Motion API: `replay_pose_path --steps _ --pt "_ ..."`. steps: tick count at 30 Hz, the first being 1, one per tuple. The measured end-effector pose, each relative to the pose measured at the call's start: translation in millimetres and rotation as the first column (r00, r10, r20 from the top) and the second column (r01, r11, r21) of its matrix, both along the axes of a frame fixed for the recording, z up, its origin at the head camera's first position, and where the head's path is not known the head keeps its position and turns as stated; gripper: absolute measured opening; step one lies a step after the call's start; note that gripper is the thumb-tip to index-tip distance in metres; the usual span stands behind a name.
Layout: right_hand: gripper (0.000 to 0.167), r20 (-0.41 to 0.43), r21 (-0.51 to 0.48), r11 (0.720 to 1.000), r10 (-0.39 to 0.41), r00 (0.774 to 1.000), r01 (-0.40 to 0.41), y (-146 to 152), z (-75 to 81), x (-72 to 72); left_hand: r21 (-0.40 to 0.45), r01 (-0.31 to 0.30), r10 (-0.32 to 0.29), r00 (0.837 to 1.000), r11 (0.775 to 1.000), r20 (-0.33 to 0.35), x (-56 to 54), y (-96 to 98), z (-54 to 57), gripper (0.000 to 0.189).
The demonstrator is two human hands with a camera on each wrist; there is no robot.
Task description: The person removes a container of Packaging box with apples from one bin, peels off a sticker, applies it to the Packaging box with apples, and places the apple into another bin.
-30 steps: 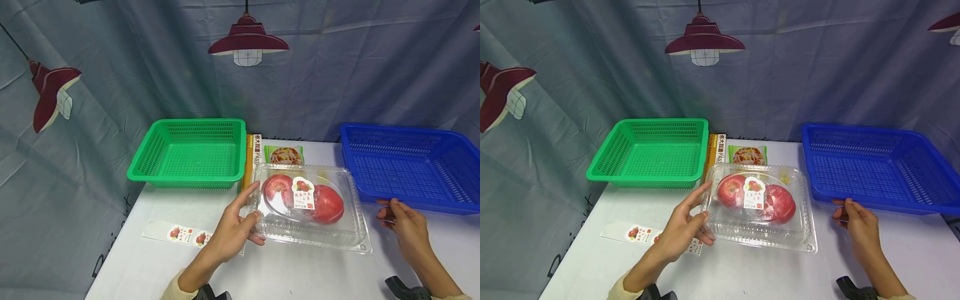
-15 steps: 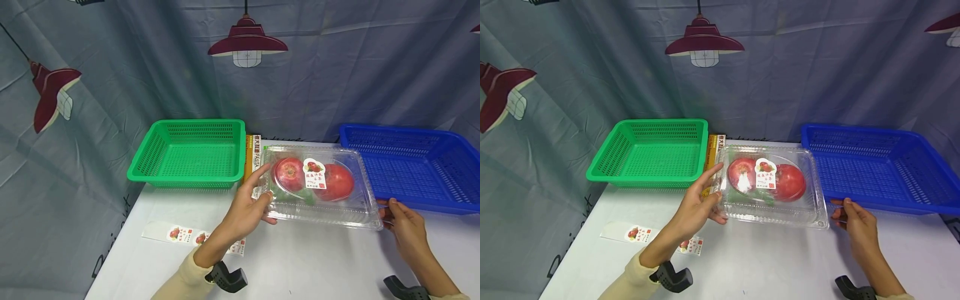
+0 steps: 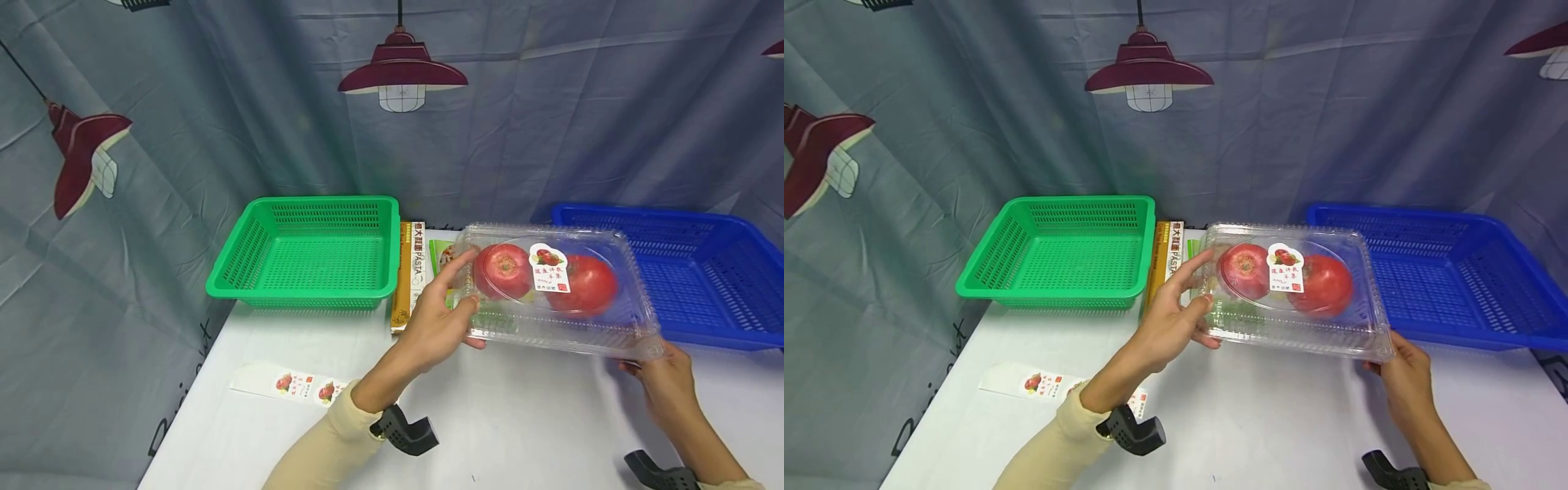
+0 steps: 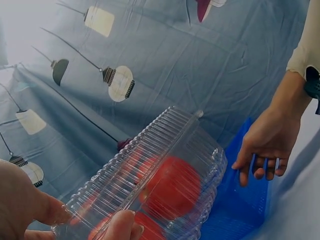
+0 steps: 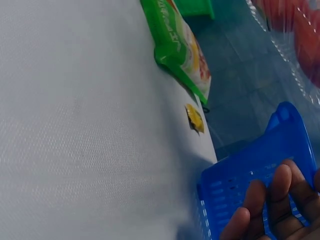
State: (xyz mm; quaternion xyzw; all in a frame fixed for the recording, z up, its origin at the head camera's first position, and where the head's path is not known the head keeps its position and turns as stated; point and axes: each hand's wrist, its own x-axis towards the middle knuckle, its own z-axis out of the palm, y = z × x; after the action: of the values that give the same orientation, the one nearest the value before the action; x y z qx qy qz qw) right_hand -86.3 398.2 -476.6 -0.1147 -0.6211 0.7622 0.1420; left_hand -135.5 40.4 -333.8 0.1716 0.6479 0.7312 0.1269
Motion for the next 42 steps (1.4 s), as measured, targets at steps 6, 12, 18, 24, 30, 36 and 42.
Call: replay_pose_path --steps 6,12,18,24,30,36,42 --pt "0.026 0.024 0.016 1.0 0.014 1.0 -0.015 -10.4 14.2 4.7 -0.021 -0.005 0.005 1.0 1.0 -0.002 -7.7 13.0 2.9 0.063" --pt "0.027 0.014 0.003 0.999 0.036 0.999 -0.036 -18.8 26.2 7.6 -0.009 0.0 0.001 1.0 1.0 0.019 -13.3 27.1 1.1 0.063" --pt "0.03 0.004 0.002 0.999 0.053 0.999 -0.053 -18.3 24.8 8.0 -0.025 -0.007 0.007 1.0 1.0 0.018 -16.5 42.3 -0.9 0.063" --pt "0.031 0.003 0.0 0.998 0.059 0.998 -0.059 -19.0 24.9 6.9 -0.053 -0.015 0.016 1.0 0.998 0.017 -23.6 55.8 2.8 0.063" --pt "0.033 0.004 0.051 0.996 0.071 0.997 -0.071 -18.1 25.3 5.8 -0.084 -0.025 0.026 1.0 0.996 0.007 -29.9 74.8 9.0 0.062" --pt "0.034 0.013 0.078 0.995 0.063 0.998 -0.064 -18.8 25.4 5.3 -0.131 -0.041 0.042 0.999 0.99 0.005 -31.0 95.4 14.7 0.061" --pt "0.037 0.011 0.094 0.993 0.076 0.997 -0.077 -18.6 25.9 6.1 -0.161 -0.056 0.059 0.998 0.985 0.015 -31.1 115.7 18.3 0.061"
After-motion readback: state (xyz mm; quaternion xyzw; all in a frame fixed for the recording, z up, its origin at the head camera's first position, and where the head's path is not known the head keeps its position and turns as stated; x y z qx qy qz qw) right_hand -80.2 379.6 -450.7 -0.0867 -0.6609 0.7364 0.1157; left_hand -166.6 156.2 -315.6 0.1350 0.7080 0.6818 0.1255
